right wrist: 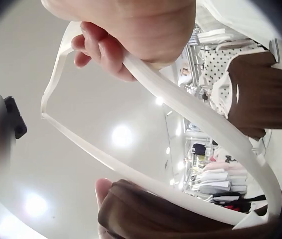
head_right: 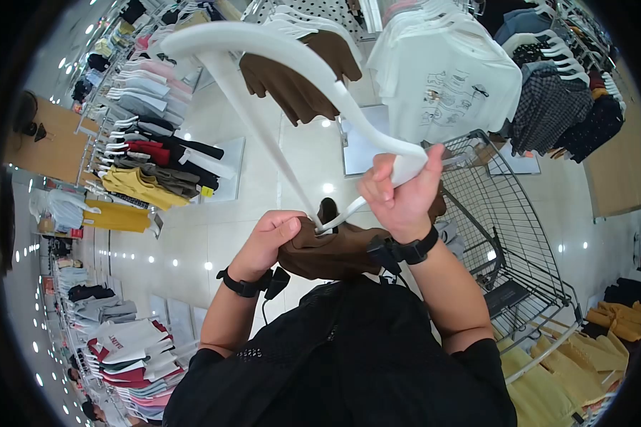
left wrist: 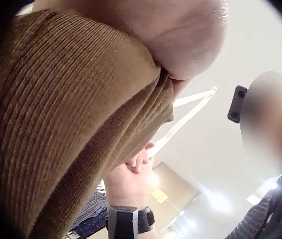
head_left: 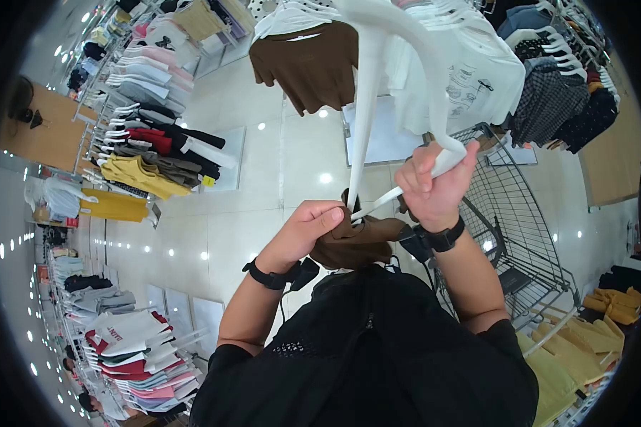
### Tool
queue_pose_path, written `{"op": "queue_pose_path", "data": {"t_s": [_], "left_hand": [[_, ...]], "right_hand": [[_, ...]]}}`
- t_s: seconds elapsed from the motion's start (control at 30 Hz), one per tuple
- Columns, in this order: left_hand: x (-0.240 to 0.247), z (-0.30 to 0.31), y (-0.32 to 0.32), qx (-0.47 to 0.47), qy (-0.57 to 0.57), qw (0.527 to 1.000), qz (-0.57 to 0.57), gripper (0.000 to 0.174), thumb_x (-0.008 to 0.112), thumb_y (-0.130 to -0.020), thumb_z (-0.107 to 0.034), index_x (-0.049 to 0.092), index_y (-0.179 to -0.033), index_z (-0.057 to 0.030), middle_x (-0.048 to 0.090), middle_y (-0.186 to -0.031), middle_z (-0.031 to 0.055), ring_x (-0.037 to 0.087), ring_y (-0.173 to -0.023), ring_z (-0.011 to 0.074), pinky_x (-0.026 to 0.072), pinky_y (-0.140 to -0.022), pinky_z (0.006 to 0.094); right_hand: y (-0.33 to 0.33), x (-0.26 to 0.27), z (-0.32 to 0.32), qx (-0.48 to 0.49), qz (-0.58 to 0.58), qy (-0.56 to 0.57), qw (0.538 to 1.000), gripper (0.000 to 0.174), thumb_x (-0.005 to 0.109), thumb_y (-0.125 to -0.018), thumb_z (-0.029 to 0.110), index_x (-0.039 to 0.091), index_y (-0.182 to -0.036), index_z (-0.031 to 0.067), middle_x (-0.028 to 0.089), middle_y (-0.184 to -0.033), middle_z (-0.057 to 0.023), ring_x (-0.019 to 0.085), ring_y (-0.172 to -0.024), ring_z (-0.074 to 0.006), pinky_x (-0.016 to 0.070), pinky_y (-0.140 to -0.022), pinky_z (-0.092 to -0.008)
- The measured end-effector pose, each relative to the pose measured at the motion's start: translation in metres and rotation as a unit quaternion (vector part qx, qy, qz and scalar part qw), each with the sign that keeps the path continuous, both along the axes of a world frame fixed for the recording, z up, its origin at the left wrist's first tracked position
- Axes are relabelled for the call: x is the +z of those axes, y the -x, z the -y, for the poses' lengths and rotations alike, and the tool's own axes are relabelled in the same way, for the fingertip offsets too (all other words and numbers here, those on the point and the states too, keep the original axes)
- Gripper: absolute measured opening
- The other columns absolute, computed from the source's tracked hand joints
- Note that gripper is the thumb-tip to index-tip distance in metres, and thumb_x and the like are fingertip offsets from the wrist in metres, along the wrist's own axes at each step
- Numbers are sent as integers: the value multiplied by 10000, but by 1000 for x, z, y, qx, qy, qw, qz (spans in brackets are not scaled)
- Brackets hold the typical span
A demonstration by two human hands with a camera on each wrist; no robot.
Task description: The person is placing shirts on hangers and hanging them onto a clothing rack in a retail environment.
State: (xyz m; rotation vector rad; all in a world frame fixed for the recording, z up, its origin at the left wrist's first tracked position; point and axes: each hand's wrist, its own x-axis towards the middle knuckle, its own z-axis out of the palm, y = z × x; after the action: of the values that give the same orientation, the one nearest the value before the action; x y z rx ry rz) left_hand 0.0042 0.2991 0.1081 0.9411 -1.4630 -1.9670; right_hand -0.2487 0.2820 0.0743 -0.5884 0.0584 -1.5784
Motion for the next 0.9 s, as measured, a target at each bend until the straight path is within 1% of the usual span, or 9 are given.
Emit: {"op": "queue_pose_path", "data": {"t_s": [0.1,0.3,0.43,0.6,0.7,0.77,0.83,0.87,0.9], "left_hand": [[2,7,-22,-17,4,1000,14,362,580,-1062,-360,650,-937,-28,576,-834,-60,486,-790,45,441,-746,230],[39,12,-60,267,16,961,-74,292,586,-1050,-300,616,-919,-40,648,-866,-14,567,-801,55,474,-765,245],[19,32,-115,204,49,977,-22,263,547,-1069,-240,599,-893,-51,635,-863,-15,550,-798,52,466,-753,237],[7,40,-136,189,137,969,76,244,552,-1066,-217,627,-962,-10,602,-836,-32,495,-775,55,449,-716,242],[15,52,-171,141,215,948,187,227,579,-1050,-209,620,-960,-5,579,-773,-19,483,-737,62,443,-670,250],[20,56,-186,118,254,933,227,216,577,-1043,-193,614,-944,-5,553,-714,35,485,-677,106,438,-632,276],[18,58,-188,53,302,920,246,213,560,-1043,-177,602,-926,-4,543,-713,90,489,-657,164,435,-632,298],[12,60,-190,69,280,932,218,207,554,-1039,-168,592,-924,0,539,-736,118,505,-678,219,441,-653,320],[8,62,-191,67,281,933,216,207,554,-1039,-168,592,-924,0,539,-736,118,505,-678,219,441,-653,320]], "right_hand": [[-20,-18,11,35,0,1,999,817,277,-1004,713,612,-697,34,409,-477,-13,267,-370,-125,248,-437,-313],[-23,-106,18,25,-291,-170,941,679,327,-1017,576,546,-675,33,458,-511,-23,393,-459,-125,287,-455,-283],[1,-88,1,-29,-524,-58,849,669,444,-984,551,636,-664,-4,494,-520,-4,434,-496,-94,323,-482,-268],[-17,-45,2,-39,-633,-68,770,571,482,-1009,433,659,-704,-17,539,-548,-25,458,-512,-99,350,-494,-271],[-24,-59,1,-129,-487,-175,846,512,479,-1028,369,684,-775,-27,576,-594,-34,475,-511,-99,359,-491,-261],[-21,-51,5,-82,-476,-158,861,458,500,-1030,332,696,-836,-34,616,-637,-50,497,-520,-91,366,-493,-245],[-42,-37,2,-91,-541,-187,815,410,544,-1015,289,700,-795,-19,640,-655,-54,502,-524,-90,368,-493,-244],[-37,-44,9,-2,-656,-122,745,390,601,-994,288,721,-800,-29,651,-642,-74,531,-518,-133,409,-504,-281],[-61,-39,10,-84,-728,26,680,395,657,-969,329,737,-834,-34,636,-607,-118,557,-503,-219,457,-526,-358]]}}
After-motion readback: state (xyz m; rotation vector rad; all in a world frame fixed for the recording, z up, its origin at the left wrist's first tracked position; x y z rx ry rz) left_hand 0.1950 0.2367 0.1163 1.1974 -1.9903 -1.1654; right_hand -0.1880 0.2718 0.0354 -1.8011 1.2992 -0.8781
